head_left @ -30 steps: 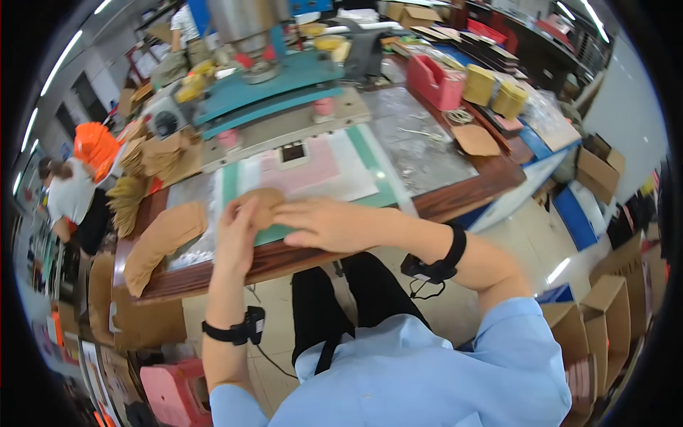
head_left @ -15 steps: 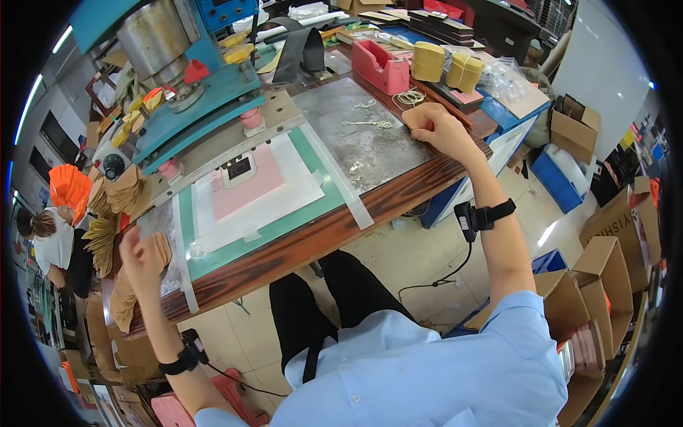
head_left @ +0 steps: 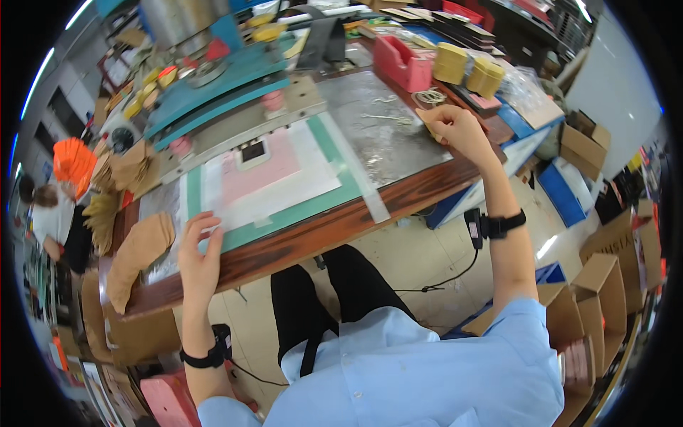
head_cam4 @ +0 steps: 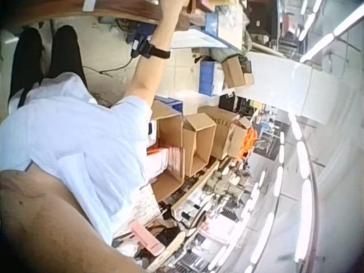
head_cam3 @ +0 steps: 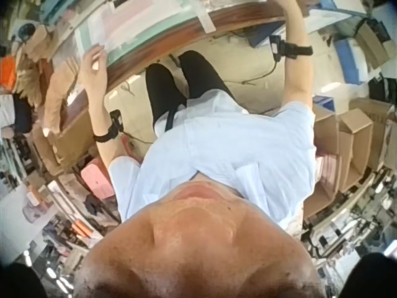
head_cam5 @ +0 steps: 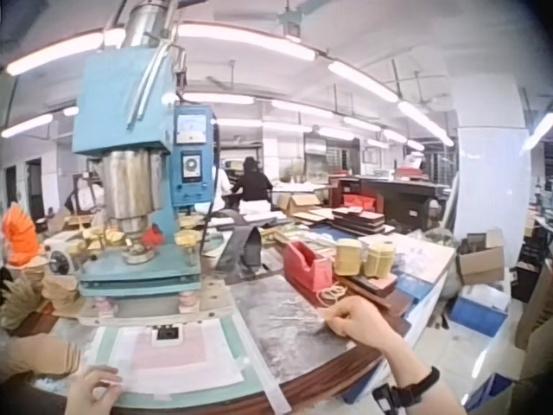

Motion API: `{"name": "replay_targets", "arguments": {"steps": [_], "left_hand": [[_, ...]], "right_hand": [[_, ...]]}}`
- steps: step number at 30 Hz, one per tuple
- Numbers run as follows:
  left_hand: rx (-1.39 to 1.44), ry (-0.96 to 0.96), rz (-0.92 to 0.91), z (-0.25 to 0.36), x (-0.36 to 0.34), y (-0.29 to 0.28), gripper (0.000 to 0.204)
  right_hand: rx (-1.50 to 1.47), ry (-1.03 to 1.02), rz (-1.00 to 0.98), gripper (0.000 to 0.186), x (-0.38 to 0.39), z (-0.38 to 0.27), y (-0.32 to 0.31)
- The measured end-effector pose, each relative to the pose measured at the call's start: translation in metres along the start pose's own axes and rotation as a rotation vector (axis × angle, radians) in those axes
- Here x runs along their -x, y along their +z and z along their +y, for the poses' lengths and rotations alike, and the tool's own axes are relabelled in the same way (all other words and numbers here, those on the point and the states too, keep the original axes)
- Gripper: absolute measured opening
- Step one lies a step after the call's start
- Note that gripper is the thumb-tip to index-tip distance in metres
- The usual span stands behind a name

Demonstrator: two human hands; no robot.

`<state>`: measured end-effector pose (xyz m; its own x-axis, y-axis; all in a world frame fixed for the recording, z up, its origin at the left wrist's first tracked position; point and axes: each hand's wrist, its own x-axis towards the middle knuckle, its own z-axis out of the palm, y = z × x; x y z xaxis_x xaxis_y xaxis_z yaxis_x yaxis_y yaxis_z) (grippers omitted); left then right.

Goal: Operating a heat-stamping press to emboss logos onto leather components.

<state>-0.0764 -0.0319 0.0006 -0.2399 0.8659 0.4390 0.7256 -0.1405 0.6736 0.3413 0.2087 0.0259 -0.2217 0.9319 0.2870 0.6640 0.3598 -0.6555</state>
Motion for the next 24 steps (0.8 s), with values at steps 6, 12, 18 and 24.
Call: {"name": "replay_targets", "arguments": {"steps": [6, 12, 18, 24], "left_hand": [[-0.034, 0.018, -0.227, 0.024, -0.004, 0.008, 0.018], [-0.238, 0.232, -0.271, 0.024, -0.001, 0.007, 0.034], [-0.433, 0.475, -0.214, 0.034, -0.002, 0.044, 0.049], [-0.636, 0.452, -0.217, 0.010, -0.032, 0.048, 0.061]], "right_hand": [[-0.204, -0.343, -0.142, 0.018, 0.027, -0.122, 0.103], [-0.209, -0.549, -0.474, 0.024, 0.039, -0.172, 0.148], [0.014, -0.793, -0.595, 0.031, 0.052, -0.146, 0.128], [0.183, -0.937, -0.550, 0.040, 0.036, -0.143, 0.146]]}}
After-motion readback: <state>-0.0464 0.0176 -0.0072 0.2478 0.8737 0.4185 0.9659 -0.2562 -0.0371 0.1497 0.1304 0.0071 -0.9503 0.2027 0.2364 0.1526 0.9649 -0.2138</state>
